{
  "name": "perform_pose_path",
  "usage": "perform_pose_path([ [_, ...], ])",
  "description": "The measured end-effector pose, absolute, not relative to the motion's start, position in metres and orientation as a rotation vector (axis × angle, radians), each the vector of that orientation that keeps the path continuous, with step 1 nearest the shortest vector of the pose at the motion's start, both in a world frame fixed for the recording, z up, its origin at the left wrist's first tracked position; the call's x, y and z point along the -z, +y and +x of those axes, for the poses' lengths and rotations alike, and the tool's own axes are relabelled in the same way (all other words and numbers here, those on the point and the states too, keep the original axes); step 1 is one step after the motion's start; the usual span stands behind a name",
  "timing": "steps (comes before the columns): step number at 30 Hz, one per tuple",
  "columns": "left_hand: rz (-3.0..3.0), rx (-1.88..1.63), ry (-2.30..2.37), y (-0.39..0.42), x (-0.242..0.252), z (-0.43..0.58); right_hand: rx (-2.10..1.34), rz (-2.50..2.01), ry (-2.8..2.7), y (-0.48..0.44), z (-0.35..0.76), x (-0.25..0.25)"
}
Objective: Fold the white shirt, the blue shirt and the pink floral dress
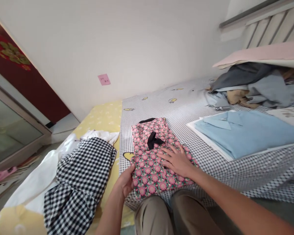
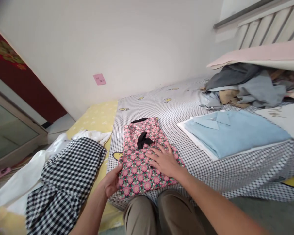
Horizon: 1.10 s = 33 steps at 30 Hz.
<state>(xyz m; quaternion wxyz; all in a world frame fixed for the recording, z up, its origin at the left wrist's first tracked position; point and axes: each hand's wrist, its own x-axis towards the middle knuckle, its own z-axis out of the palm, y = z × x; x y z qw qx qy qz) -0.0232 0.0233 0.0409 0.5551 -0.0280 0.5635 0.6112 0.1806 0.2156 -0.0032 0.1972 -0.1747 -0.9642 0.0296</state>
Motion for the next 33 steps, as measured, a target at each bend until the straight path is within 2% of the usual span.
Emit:
perform_pose_path([
  [6,-0.042,-1.367,1.263,0.025,-0.051,-0.022,-0.128,-0.531,-2.676,0.224,0.182,0.017],
  [10,-0.054,-1.341,1.387,0.034,-0.046,-0.021,-0.134,-0.537,-2.680,0.223,0.181,0.016],
  [24,-0.114,-1.439,1.355,0.036,-0.042,-0.020,-0.093,-0.579,-2.633,0.221,0.180,0.014],
  [33,-0.022,-1.709,1.110,-0.017,-0.036,-0.014,-0.104,-0.585,-2.627,0.222,0.180,0.017],
])
